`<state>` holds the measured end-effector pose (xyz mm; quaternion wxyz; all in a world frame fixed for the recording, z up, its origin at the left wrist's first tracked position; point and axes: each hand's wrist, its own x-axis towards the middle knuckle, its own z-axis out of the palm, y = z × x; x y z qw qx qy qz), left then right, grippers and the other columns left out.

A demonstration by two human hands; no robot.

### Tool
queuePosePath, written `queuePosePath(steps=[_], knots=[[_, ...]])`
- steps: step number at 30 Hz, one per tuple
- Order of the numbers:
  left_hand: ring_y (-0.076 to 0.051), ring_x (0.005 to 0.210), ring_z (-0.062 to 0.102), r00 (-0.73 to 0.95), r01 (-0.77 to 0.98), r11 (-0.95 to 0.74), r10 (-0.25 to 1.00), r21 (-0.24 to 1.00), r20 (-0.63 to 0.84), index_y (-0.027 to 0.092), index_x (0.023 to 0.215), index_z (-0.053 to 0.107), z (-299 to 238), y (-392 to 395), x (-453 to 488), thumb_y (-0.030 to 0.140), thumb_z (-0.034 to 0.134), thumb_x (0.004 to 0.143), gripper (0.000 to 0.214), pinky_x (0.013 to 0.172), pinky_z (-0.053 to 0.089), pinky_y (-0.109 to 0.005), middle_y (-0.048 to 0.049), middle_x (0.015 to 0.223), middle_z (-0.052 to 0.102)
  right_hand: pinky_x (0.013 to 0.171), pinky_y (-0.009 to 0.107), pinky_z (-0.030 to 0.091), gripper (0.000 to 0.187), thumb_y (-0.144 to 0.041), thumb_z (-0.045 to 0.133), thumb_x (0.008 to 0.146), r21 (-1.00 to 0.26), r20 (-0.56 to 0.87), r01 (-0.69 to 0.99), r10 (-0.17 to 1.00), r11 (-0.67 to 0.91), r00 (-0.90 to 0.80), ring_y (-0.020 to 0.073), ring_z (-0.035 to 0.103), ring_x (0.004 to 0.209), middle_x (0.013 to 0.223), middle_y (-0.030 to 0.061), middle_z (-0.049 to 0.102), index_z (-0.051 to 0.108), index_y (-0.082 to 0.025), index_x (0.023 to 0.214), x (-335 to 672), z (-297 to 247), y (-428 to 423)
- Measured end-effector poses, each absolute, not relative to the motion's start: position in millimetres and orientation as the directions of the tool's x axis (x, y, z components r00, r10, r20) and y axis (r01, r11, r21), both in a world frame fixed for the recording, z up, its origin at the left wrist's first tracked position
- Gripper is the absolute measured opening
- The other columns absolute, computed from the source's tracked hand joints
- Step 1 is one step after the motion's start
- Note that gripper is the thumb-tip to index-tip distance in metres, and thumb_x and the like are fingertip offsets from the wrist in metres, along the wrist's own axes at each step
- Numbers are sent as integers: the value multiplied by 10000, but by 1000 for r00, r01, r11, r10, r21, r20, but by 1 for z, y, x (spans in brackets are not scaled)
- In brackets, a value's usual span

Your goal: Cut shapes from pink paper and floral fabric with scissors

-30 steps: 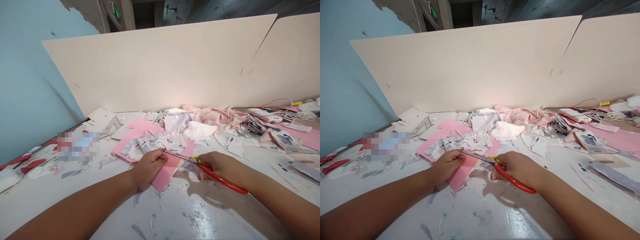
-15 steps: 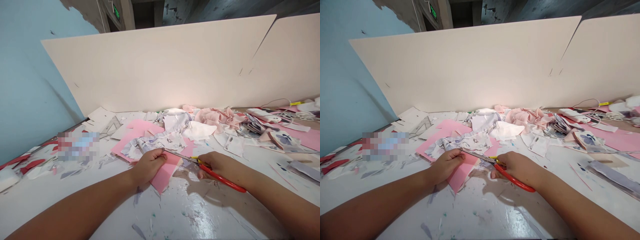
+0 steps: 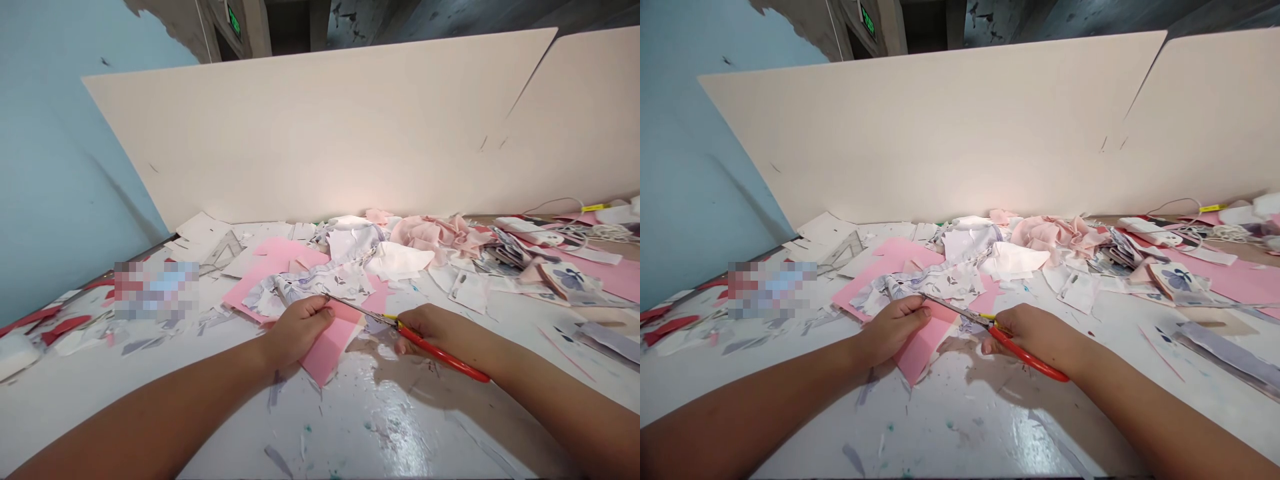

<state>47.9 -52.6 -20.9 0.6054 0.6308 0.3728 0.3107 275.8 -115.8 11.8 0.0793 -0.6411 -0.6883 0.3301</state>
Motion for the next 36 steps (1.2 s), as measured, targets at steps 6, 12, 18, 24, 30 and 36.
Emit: queuePosePath(steps=[6, 12, 18, 24, 30, 36], knots=[[-64, 488, 368, 545, 83, 53, 834, 995, -90, 165, 619, 403, -22, -53, 47, 403, 539, 734, 298, 445, 274, -186, 47, 551, 396, 473, 227, 325, 270, -438, 503, 717, -567, -329, 823, 927, -39, -183, 123, 469, 494, 577, -1, 512, 588, -182, 710, 275, 13, -116], [-65, 493, 392, 564, 23, 112, 819, 993, -105, 163, 659, 429, -24, -54, 47, 389, 542, 743, 266, 448, 292, -183, 40, 580, 413, 460, 221, 278, 337, -487, 518, 703, -609, -289, 793, 937, -20, -198, 96, 397, 455, 513, -29, 430, 471, -175, 586, 278, 9, -115], [-71, 497, 436, 567, 17, 132, 815, 991, -118, 160, 653, 435, -23, -55, 47, 367, 540, 756, 253, 446, 332, -185, 29, 586, 427, 449, 220, 249, 363, -506, 514, 697, -621, -222, 784, 962, -15, -157, 92, 370, 451, 509, -38, 400, 409, -181, 572, 280, 3, -113], [-150, 611, 565, 640, -16, 218, 752, 976, -157, 200, 977, 505, -20, -56, 46, 407, 510, 771, 292, 532, 443, -277, -39, 764, 560, 451, 254, 289, 358, -534, 473, 700, -279, -69, 950, 990, -138, 124, 160, 463, 516, 602, 22, 512, 405, -200, 590, 284, -4, -102], [-112, 555, 534, 624, 69, 115, 770, 991, -133, 218, 963, 469, -17, -53, 46, 450, 511, 759, 312, 510, 405, -234, -5, 715, 560, 461, 273, 337, 199, -360, 432, 753, -201, -68, 968, 988, -148, 137, 171, 514, 533, 665, 48, 570, 435, -207, 626, 290, -16, -99], [-66, 495, 368, 599, 231, -205, 800, 951, 27, 215, 897, 482, -13, -53, 45, 438, 482, 780, 252, 495, 302, -207, 54, 592, 415, 438, 276, 340, 179, -350, 465, 729, -197, -122, 965, 981, -171, 149, 172, 524, 502, 628, 43, 573, 475, -207, 622, 286, -7, -101]])
